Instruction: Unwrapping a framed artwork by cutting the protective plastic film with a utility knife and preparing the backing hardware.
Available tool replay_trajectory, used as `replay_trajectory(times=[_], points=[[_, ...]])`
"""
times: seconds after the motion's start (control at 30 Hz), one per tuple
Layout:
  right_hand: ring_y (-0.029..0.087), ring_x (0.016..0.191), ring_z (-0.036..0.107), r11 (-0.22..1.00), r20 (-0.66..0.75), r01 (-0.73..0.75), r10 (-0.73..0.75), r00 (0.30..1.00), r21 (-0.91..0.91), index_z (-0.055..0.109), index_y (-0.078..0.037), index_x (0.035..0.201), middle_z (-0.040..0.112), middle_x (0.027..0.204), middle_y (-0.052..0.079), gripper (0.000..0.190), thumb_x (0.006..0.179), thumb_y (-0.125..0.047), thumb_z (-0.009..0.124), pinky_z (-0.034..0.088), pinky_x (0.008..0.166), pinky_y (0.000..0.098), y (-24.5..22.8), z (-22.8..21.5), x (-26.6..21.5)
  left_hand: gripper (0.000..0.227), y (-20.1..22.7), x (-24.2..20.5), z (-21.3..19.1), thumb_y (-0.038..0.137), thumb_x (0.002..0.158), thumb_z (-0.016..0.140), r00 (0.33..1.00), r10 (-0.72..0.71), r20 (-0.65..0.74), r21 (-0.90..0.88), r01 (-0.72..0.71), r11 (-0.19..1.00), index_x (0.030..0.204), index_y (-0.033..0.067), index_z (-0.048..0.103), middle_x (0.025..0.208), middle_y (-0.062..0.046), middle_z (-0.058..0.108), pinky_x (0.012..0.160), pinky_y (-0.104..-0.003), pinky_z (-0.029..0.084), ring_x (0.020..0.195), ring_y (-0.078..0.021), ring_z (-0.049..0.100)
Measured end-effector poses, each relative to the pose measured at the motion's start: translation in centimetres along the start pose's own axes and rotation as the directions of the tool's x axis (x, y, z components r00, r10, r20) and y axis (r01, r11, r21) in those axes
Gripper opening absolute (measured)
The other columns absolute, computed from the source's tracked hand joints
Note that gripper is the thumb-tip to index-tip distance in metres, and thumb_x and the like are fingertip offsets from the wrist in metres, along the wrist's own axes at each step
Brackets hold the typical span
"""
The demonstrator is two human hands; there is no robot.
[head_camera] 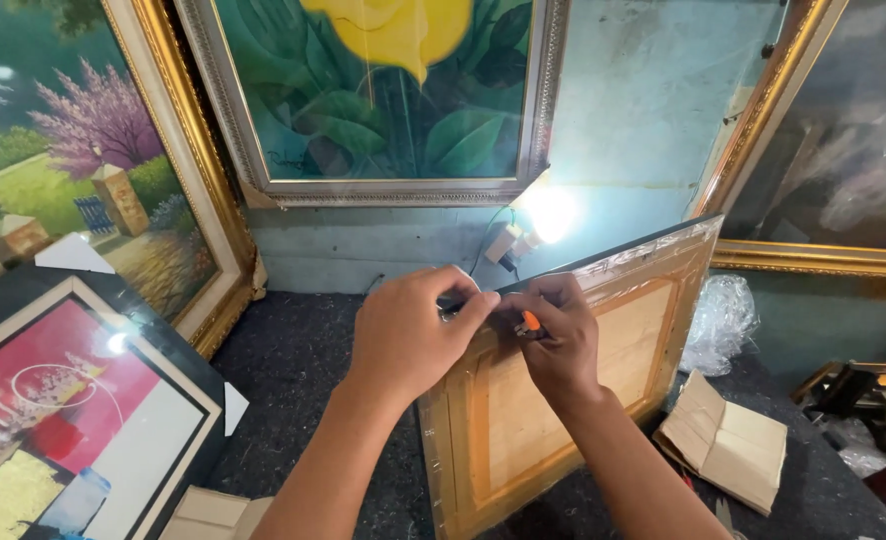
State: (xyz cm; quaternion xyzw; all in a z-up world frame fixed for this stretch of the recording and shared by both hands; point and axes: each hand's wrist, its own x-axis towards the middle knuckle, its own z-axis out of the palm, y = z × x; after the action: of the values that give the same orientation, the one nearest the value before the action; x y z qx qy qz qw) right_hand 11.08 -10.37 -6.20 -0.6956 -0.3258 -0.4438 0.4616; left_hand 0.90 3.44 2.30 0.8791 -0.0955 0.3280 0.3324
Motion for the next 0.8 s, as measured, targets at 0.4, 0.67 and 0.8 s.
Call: replay_trajectory(times=[0.4,0.67,0.8], points=[[0.019,0.066,0.061,0.997,-0.04,0.003,-0.007,0.999,-0.083,0.07,-0.029,0.082,0.059,0.088,-0.008,0.039,0.063,0.003,0.059,0.048,0.065,0.0303,-1.6,1.3,0.1,0.048,-1.4,1.5,2.6,0.042,0.088,0.042,0.961,-0.235,0.143,0.401,0.161,0.902,0.079,0.0016,0.066,0.069,-0.016,0.064,0.048,-0.036,0.05,0.064,-0.0325,0.064],[0.015,0.052,0.051,0.996,-0.07,-0.032,0.027,0.997,-0.082,0.071,-0.028,0.081,0.061,0.091,-0.006,0.035,0.062,0.0,0.062,0.046,0.052,0.0289,-1.8,1.1,-1.2,0.045,-1.8,1.1,2.6,0.042,0.089,0.043,0.967,-0.202,0.154,0.42,0.121,0.899,0.094,0.0039,0.065,0.075,-0.016,0.065,0.047,-0.031,0.051,0.064,-0.0308,0.064],[0.009,0.065,0.054,0.847,0.087,-0.5,0.493,0.866,0.179,0.071,-0.021,0.081,0.066,0.078,-0.001,0.018,0.069,-0.01,0.066,0.047,0.068,0.0259,-3.2,-0.2,-0.1,0.042,-2.1,1.0,2.8,0.04,0.088,0.045,0.983,-0.111,0.149,0.448,0.034,0.894,0.1,0.0051,0.064,0.074,-0.018,0.065,0.047,-0.037,0.052,0.068,-0.0356,0.064]])
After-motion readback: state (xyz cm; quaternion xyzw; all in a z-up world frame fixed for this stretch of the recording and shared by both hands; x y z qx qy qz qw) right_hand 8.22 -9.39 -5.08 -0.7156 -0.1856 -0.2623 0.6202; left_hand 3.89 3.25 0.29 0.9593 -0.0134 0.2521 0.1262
